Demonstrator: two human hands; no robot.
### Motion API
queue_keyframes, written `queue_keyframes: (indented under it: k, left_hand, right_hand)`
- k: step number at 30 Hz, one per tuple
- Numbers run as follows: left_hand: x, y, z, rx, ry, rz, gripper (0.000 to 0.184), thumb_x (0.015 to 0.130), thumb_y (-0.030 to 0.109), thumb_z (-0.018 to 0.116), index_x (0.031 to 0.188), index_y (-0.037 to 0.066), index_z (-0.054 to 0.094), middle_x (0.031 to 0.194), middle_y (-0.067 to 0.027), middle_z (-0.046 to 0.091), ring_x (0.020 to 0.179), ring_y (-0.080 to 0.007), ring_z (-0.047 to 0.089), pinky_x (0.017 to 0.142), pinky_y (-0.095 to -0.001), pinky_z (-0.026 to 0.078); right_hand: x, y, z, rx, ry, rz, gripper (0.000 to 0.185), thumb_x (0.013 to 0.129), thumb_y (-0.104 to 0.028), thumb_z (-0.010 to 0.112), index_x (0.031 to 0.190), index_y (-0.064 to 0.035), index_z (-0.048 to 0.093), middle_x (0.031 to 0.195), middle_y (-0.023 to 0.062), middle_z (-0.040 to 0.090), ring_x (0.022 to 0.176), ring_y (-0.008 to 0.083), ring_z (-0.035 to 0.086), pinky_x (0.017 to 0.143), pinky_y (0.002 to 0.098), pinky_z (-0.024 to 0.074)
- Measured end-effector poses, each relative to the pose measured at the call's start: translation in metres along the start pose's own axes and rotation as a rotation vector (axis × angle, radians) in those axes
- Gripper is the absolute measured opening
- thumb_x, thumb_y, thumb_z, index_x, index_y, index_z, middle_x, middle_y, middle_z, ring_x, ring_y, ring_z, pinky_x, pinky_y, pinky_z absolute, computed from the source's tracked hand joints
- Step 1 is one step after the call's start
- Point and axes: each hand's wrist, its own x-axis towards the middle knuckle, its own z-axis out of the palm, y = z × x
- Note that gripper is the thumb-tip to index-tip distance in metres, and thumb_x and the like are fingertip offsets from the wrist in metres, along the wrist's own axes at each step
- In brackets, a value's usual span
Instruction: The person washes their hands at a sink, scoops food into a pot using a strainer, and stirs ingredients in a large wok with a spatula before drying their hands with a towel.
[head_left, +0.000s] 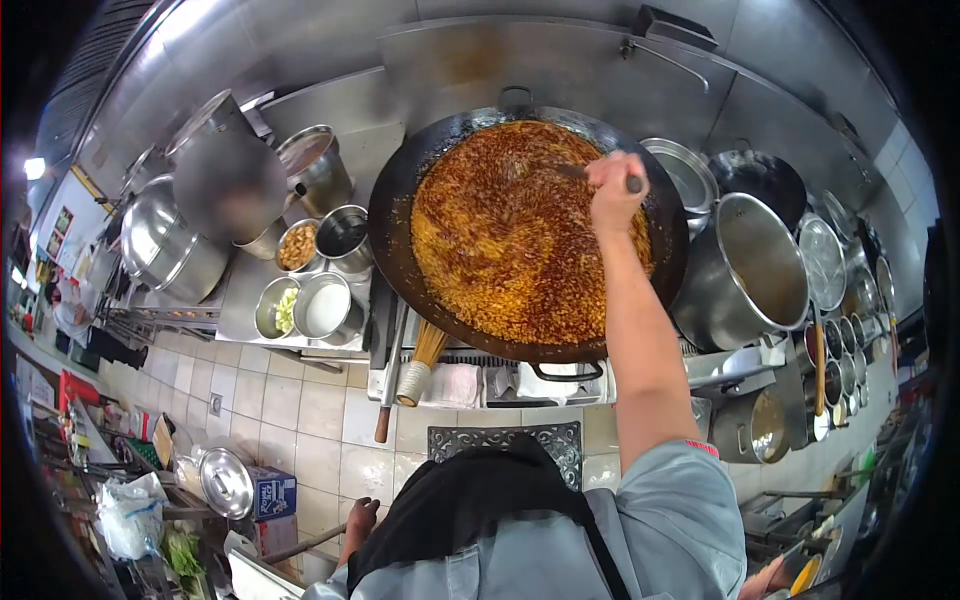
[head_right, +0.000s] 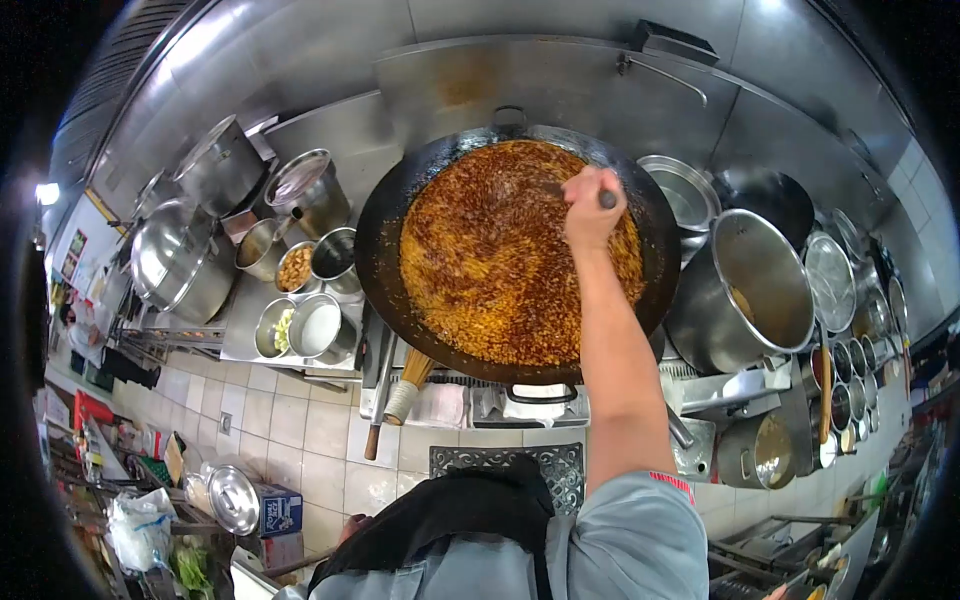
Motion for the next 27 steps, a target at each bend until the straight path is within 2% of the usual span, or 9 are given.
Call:
queue_keyframes:
  k: [1,4,7,10,14,15,27]
  left_hand:
    - [-0.002,-0.002,0.000,0.037,0.011,0.064,0.065,0.093,0.040,0.069,0.136,-0.008,0.058,0.127,-0.0315,0.066,0.125,-0.0391,0.063,0.104,-0.0442,0.050]
    - [-0.008,-0.002,0.002,-0.087,0.014,-0.092,0.063,0.093,0.039,0.069,0.134,-0.008,0.059,0.126,-0.0315,0.067,0.123,-0.0395,0.064,0.102,-0.0450,0.050]
    - [-0.009,-0.029,0.007,-0.043,-0.018,-0.137,0.056,0.092,0.037,0.069,0.126,-0.008,0.063,0.125,-0.0285,0.068,0.118,-0.0394,0.066,0.100,-0.0455,0.052]
    - [-0.030,-0.053,0.017,0.320,-0.077,0.231,0.051,0.093,0.037,0.067,0.121,-0.006,0.067,0.121,-0.0254,0.071,0.113,-0.0389,0.068,0.097,-0.0452,0.053]
    - [-0.024,-0.087,0.040,-0.263,-0.048,-0.068,0.044,0.094,0.036,0.061,0.111,-0.003,0.071,0.107,-0.0276,0.072,0.105,-0.0376,0.070,0.093,-0.0444,0.053]
    - [-0.022,-0.092,0.038,-0.273,-0.034,-0.092,0.044,0.094,0.036,0.061,0.110,-0.003,0.071,0.107,-0.0275,0.072,0.104,-0.0377,0.070,0.092,-0.0445,0.054]
    - [0.031,-0.116,0.002,0.024,-0.044,-0.002,0.043,0.092,0.038,0.063,0.104,-0.003,0.073,0.105,-0.0266,0.073,0.103,-0.0392,0.071,0.089,-0.0464,0.054]
  right_hand:
    - [0.017,0.009,0.000,0.000,0.090,0.013,0.032,0.102,-0.008,0.049,0.071,-0.0066,0.043,0.060,0.0062,0.052,0.057,0.0165,0.053,0.059,0.0350,0.0470]
    - [0.057,0.023,0.011,0.059,0.306,0.159,0.033,0.102,-0.012,0.052,0.070,-0.0082,0.042,0.055,0.0061,0.047,0.049,0.0175,0.048,0.052,0.0371,0.0456]
    - [0.076,0.039,0.025,0.131,0.370,0.228,0.030,0.100,-0.016,0.055,0.074,-0.0083,0.044,0.055,0.0050,0.044,0.046,0.0188,0.046,0.051,0.0388,0.0462]
    - [0.077,0.038,0.047,0.166,0.384,0.273,0.031,0.100,-0.014,0.055,0.072,-0.0075,0.043,0.053,0.0058,0.044,0.044,0.0181,0.045,0.047,0.0369,0.0434]
    - [0.058,0.026,0.071,0.221,0.397,0.327,0.026,0.098,-0.012,0.057,0.077,-0.0068,0.045,0.053,0.0054,0.043,0.042,0.0182,0.045,0.046,0.0366,0.0438]
    - [0.051,0.022,0.074,0.210,0.378,0.342,0.031,0.099,-0.016,0.058,0.072,-0.0098,0.044,0.053,0.0048,0.043,0.043,0.0189,0.044,0.048,0.0393,0.0457]
    - [-0.021,-0.097,0.081,0.370,0.391,0.589,0.036,0.100,-0.025,0.056,0.069,-0.0130,0.042,0.057,0.0026,0.039,0.051,0.0193,0.039,0.059,0.0451,0.0458]
